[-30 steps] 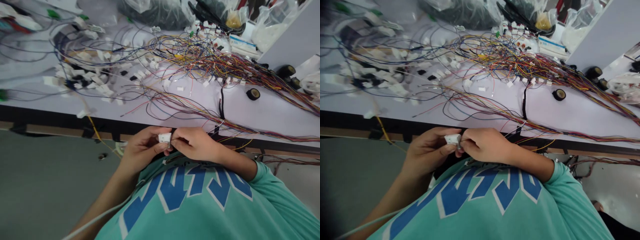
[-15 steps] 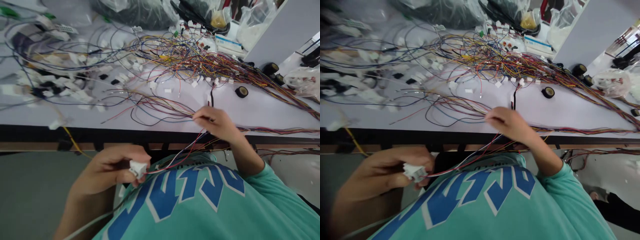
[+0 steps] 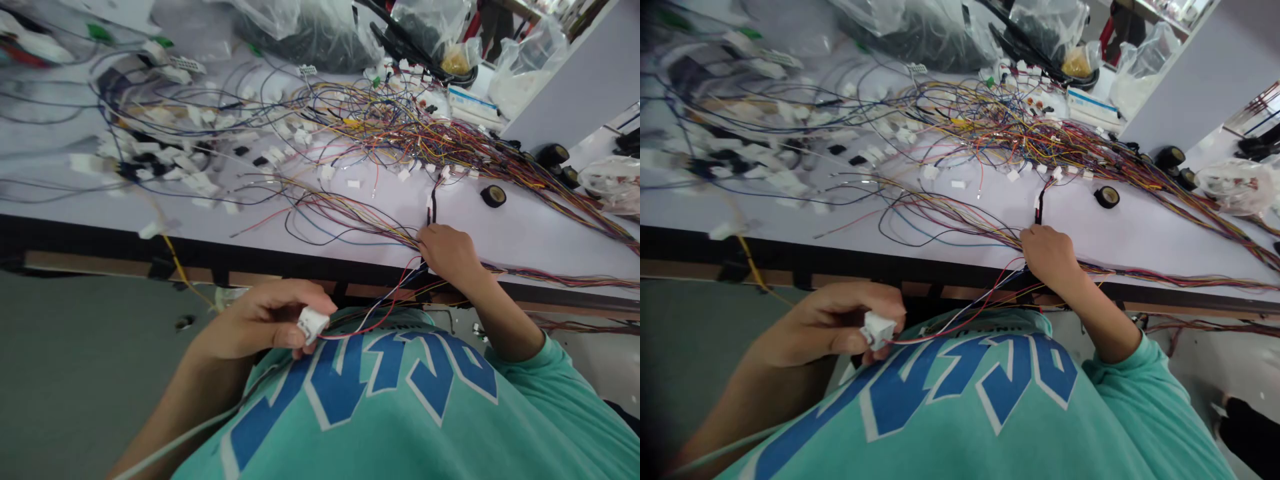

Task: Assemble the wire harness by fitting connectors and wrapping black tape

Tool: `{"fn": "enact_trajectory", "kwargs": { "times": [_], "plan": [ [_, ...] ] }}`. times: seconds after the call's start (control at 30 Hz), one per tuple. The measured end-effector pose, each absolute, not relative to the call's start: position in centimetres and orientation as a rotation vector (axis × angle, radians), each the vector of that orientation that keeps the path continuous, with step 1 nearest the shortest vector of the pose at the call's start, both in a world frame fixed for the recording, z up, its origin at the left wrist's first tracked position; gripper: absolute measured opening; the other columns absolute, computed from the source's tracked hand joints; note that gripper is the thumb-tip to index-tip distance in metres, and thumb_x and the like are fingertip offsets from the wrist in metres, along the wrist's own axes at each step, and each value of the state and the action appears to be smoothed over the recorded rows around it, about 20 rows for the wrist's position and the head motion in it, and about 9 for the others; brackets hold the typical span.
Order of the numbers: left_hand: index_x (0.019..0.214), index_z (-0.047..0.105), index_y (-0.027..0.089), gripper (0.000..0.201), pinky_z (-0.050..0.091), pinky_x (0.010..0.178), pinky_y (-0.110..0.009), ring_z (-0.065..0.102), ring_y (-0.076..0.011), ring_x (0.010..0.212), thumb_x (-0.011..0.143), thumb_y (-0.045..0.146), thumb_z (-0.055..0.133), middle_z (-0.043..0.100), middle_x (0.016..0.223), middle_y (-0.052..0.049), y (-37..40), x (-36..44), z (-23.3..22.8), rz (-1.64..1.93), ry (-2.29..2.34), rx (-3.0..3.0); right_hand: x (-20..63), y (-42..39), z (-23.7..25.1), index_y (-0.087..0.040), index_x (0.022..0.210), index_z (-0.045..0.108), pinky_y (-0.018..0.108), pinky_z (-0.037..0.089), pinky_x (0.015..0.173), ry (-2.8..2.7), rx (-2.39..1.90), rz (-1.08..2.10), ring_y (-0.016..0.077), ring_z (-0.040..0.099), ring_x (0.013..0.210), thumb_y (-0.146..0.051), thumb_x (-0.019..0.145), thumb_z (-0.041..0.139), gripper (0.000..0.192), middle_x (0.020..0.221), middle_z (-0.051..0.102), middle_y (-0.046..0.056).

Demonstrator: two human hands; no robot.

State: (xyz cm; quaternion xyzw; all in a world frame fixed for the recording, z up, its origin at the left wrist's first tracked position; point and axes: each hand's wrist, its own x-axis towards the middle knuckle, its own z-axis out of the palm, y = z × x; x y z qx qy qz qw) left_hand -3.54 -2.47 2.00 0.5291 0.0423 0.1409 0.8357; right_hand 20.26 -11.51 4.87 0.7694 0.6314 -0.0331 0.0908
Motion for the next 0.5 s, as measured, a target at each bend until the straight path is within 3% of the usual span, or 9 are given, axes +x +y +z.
{"fn": "enact_trajectory", "kwargs": {
  "times": [0.17, 0.33, 0.5],
  "plan": [
    [0.087, 0.072, 0.027, 0.021, 0.048, 0.034, -0.019, 0.061, -0.0135, 0.043, 0.067, 0.022, 0.070, 0.068, 0.062, -0.002, -2.6, -3.5, 2.0, 0.361, 0.210, 1.042, 21.8, -11.4, 4.1, -0.019, 0.068, 0.060, 0.025, 0.027, 0.052, 1.964, 2.587, -0.170, 0.0154, 0.053, 0.069, -0.016, 0.076, 0.045, 0.016, 0.075, 0.064, 0.005],
    [0.086, 0.071, 0.025, 0.023, 0.046, 0.033, -0.016, 0.059, -0.0113, 0.042, 0.063, 0.023, 0.074, 0.066, 0.059, 0.000, -2.6, -3.3, 1.3, 0.481, 0.352, 0.901, 23.0, -11.7, 3.6, -0.019, 0.065, 0.054, 0.023, 0.035, 0.056, 1.917, 3.065, -0.627, 0.0113, 0.049, 0.058, -0.023, 0.071, 0.045, 0.012, 0.061, 0.057, -0.002],
    [0.085, 0.068, 0.019, 0.027, 0.044, 0.033, -0.014, 0.057, -0.0098, 0.042, 0.059, 0.024, 0.077, 0.062, 0.053, 0.001, -2.1, -2.8, 0.9, 0.593, 0.488, 0.795, 20.8, -10.6, 3.9, -0.021, 0.067, 0.058, 0.025, 0.028, 0.053, 2.014, 2.873, -0.498, 0.0127, 0.046, 0.056, -0.036, 0.070, 0.053, 0.016, 0.055, 0.052, -0.002]
  ]
}}
